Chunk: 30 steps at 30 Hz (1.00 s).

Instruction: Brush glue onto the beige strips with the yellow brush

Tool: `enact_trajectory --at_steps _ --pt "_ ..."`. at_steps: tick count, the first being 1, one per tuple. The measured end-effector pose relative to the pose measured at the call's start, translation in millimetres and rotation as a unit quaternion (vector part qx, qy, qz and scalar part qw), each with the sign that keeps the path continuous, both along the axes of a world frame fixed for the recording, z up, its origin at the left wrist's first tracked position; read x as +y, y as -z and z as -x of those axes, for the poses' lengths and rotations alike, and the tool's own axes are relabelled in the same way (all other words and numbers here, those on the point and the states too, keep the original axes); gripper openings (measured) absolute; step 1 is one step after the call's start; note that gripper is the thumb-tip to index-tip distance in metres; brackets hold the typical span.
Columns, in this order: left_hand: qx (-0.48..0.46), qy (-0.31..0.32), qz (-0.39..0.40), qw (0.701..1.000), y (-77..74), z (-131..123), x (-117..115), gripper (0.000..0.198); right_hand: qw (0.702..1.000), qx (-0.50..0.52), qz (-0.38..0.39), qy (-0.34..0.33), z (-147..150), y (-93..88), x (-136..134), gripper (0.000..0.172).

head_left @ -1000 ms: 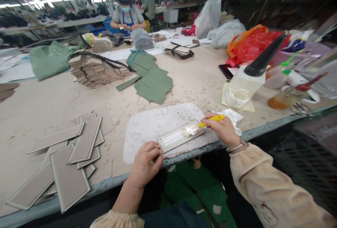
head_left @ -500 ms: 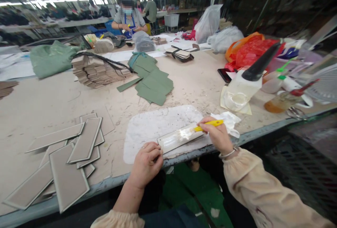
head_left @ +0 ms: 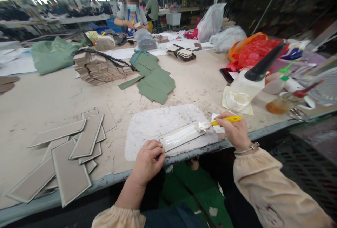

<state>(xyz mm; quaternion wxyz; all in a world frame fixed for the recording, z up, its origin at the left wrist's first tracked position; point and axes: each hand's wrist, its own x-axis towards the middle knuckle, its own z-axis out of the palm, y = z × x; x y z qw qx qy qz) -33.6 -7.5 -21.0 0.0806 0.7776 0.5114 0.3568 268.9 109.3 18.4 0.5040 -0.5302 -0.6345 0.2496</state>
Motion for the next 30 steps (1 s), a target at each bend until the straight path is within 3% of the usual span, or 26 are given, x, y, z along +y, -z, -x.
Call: enact_trajectory --at_steps 3,7,9,14,20,24,27,30 --pt "-0.002 -0.003 -0.013 1.000 -0.2 0 -1 0.015 0.995 0.084 0.020 -0.053 27 -0.5 -13 0.016" --pt "-0.006 -0.002 -0.031 1.000 1.8 0 -2 0.013 0.979 0.057 0.066 -0.184 72 4.5 -30 0.018" --pt "-0.007 -0.001 -0.034 0.999 3.9 2 -2 0.012 0.973 0.041 0.074 -0.214 87 8.3 -35 0.017" --pt "0.003 -0.010 -0.030 0.999 6.9 3 -2 0.011 0.975 0.016 0.081 -0.208 82 11.0 -29 0.015" --pt "0.002 -0.015 -0.027 1.000 2.4 0 -2 0.013 0.995 0.034 0.050 -0.074 42 4.4 -10 0.014" --pt "0.001 -0.017 -0.029 0.999 3.6 0 -2 0.012 0.981 0.097 0.080 -0.148 64 6.3 -23 0.017" --pt "0.002 -0.017 -0.032 0.999 6.5 1 -1 0.012 0.971 0.066 0.087 -0.213 88 8.8 -33 0.016" --pt "0.006 -0.012 -0.027 1.000 8.2 3 0 0.011 0.974 0.030 0.084 -0.206 88 9.1 -29 0.016"
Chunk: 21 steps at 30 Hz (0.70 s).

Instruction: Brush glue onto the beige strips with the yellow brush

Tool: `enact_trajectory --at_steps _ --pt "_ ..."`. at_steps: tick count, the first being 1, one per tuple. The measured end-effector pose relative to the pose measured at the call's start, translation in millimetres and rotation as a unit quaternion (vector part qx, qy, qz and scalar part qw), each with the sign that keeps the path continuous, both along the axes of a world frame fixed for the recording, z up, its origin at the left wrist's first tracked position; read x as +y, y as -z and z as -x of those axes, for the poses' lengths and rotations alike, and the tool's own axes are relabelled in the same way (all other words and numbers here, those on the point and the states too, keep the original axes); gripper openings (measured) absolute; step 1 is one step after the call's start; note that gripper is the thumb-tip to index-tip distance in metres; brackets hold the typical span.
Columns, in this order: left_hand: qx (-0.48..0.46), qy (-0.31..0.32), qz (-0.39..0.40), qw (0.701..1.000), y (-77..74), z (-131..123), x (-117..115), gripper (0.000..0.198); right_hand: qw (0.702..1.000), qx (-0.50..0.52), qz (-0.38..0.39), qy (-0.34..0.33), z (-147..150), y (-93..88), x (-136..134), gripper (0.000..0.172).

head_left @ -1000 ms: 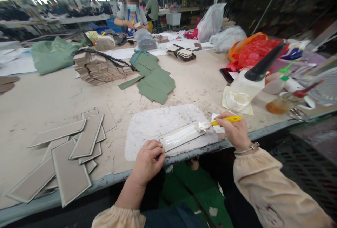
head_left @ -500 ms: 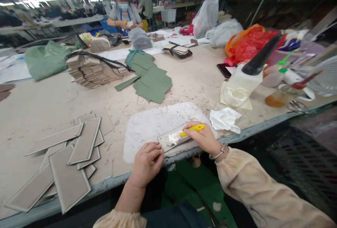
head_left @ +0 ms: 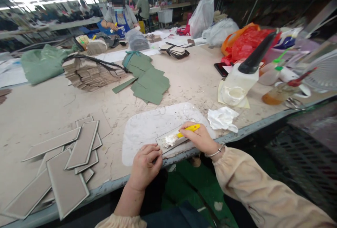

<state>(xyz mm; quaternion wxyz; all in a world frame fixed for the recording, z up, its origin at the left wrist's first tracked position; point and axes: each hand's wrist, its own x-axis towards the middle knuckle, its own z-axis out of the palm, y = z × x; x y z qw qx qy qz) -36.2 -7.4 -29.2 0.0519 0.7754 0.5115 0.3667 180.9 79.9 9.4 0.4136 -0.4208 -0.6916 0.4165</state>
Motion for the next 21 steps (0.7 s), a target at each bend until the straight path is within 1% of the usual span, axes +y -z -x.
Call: enact_trajectory --at_steps 2,5,8,10,12,14,17,19,21 --pt "-0.001 0.001 0.001 1.000 -0.1 0 0 0.011 0.999 -0.022 -0.003 0.034 -17 -1.7 9 0.017" --pt "-0.005 0.000 0.003 1.000 -1.5 0 0 0.011 0.989 -0.064 -0.035 0.125 -54 -8.1 21 0.017" --pt "-0.004 0.004 0.013 1.000 -3.1 -1 0 0.013 0.970 -0.082 -0.115 0.198 -81 -18.6 21 0.014" --pt "-0.003 0.004 0.017 1.000 -3.7 -2 1 0.013 0.955 -0.089 -0.197 0.203 -86 -25.9 14 0.012" --pt "-0.002 0.001 0.017 1.000 -3.8 -2 1 0.013 0.935 -0.127 -0.288 0.162 -80 -30.6 5 0.009" --pt "-0.001 0.000 0.016 1.000 -3.8 -2 0 0.013 0.904 -0.208 -0.359 0.102 -65 -30.9 -4 0.008" --pt "-0.001 0.006 0.012 1.000 -4.0 -2 0 0.013 0.853 -0.329 -0.405 0.022 -35 -23.5 -20 0.012" --pt "0.000 0.008 0.008 1.000 -4.3 -2 1 0.013 0.830 -0.353 -0.430 -0.034 -18 -17.2 -30 0.012" --pt "0.003 0.008 0.008 1.000 -4.7 -2 2 0.013 0.824 -0.334 -0.451 -0.077 -9 -13.6 -38 0.012"
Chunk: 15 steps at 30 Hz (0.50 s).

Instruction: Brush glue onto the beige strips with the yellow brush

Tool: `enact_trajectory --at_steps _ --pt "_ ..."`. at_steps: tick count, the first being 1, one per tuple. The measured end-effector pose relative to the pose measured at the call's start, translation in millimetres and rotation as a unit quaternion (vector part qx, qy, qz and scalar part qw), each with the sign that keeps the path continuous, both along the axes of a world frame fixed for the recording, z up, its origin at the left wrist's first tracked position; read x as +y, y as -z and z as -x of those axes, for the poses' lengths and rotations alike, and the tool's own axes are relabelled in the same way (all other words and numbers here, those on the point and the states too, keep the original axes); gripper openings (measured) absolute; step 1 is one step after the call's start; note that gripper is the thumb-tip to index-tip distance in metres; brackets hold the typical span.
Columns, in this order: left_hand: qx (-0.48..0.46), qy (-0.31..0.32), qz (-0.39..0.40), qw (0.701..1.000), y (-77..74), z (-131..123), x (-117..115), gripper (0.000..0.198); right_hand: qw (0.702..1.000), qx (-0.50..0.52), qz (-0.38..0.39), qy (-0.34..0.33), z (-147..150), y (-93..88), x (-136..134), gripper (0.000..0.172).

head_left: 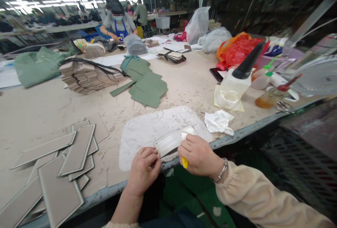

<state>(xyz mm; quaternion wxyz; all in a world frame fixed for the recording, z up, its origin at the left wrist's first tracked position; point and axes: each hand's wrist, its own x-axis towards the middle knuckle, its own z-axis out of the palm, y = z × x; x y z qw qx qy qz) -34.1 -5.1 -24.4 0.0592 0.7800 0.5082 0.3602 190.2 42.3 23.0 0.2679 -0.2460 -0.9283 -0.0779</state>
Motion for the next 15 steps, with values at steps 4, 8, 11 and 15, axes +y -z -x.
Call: enact_trajectory --at_steps 4,8,11,15 --pt "-0.001 0.000 0.002 1.000 -1.0 0 0 0.013 0.992 0.119 0.031 -0.029 -12 -3.8 3 0.008" --pt "-0.004 -0.004 0.000 1.000 -1.5 -1 -2 0.014 0.894 0.414 0.127 0.117 -46 -8.7 31 0.004" --pt "-0.002 -0.007 0.001 1.000 -1.4 -1 -2 0.014 0.753 0.575 0.245 0.208 -57 -7.0 48 0.013" --pt "-0.001 -0.007 0.004 1.000 0.0 0 -1 0.014 0.730 0.506 0.437 0.140 -41 1.7 47 0.023"
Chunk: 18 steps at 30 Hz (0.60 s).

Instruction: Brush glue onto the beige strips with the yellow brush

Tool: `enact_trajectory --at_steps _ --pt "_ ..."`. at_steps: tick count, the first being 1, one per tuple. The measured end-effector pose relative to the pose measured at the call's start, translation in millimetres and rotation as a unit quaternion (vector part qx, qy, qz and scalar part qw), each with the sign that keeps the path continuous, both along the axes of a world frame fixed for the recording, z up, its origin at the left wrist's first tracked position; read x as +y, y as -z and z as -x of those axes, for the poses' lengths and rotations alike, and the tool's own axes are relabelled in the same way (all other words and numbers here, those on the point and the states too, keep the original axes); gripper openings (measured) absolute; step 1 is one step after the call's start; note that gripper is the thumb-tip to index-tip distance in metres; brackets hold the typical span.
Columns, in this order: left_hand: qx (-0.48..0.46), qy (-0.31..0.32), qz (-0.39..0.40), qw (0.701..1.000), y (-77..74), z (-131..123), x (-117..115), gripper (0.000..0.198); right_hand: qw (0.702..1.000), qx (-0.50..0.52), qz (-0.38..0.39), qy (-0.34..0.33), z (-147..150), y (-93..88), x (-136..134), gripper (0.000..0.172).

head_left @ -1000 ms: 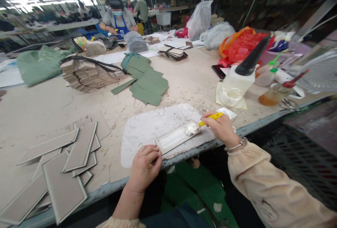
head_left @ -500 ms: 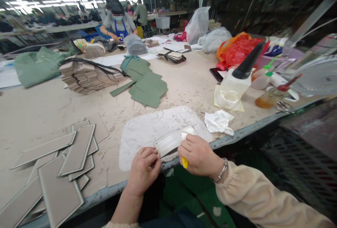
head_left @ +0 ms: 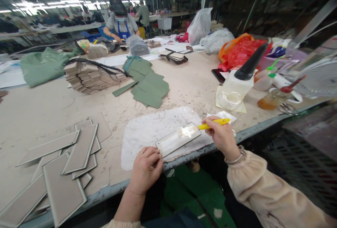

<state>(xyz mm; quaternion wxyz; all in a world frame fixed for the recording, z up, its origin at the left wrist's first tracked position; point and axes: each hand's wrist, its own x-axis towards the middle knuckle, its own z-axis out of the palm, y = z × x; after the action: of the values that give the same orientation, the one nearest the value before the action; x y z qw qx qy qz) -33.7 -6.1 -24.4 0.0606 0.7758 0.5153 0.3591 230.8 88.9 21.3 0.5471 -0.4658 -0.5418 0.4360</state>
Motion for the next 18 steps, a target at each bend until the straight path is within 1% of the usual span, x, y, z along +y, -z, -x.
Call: enact_trajectory --at_steps 1,2,3,4,6,8,10,11,12,14,16,18 --pt "0.000 0.001 0.000 1.000 0.3 0 0 0.013 0.999 -0.035 0.010 -0.037 6 2.9 -2 0.025" --pt "0.000 0.002 -0.001 1.000 0.4 1 0 0.013 0.996 -0.072 0.015 -0.058 10 5.8 -2 0.025" --pt "0.000 0.003 0.000 1.000 0.3 1 0 0.013 0.992 -0.103 0.018 -0.064 12 8.7 -1 0.025" --pt "0.000 0.004 0.000 1.000 0.1 1 0 0.013 0.990 -0.126 0.019 -0.056 12 11.5 1 0.025" --pt "0.001 0.005 0.001 1.000 -0.8 0 0 0.013 0.989 -0.150 0.012 -0.016 2 16.1 8 0.024" --pt "0.000 0.002 -0.001 1.000 -1.7 0 0 0.014 0.987 -0.157 0.000 0.044 -13 18.7 16 0.022" --pt "-0.003 0.000 -0.003 1.000 -1.8 -1 1 0.014 0.988 -0.126 -0.009 0.090 -24 18.8 20 0.020" --pt "-0.004 0.001 -0.004 1.000 -1.6 -1 1 0.015 0.990 -0.101 -0.008 0.097 -25 18.1 19 0.021" --pt "-0.005 0.003 -0.005 1.000 -1.1 -1 1 0.015 0.993 -0.074 -0.003 0.090 -21 17.2 16 0.022" --pt "-0.008 0.006 -0.010 1.000 0.5 -1 0 0.014 0.999 -0.037 0.012 0.037 -3 15.1 7 0.025" --pt "-0.010 0.007 -0.019 1.000 2.5 0 0 0.012 0.998 -0.043 0.014 -0.036 23 13.2 -5 0.025" --pt "-0.011 0.004 -0.025 1.000 4.5 1 -1 0.012 0.992 -0.073 -0.002 -0.100 46 12.5 -14 0.023"
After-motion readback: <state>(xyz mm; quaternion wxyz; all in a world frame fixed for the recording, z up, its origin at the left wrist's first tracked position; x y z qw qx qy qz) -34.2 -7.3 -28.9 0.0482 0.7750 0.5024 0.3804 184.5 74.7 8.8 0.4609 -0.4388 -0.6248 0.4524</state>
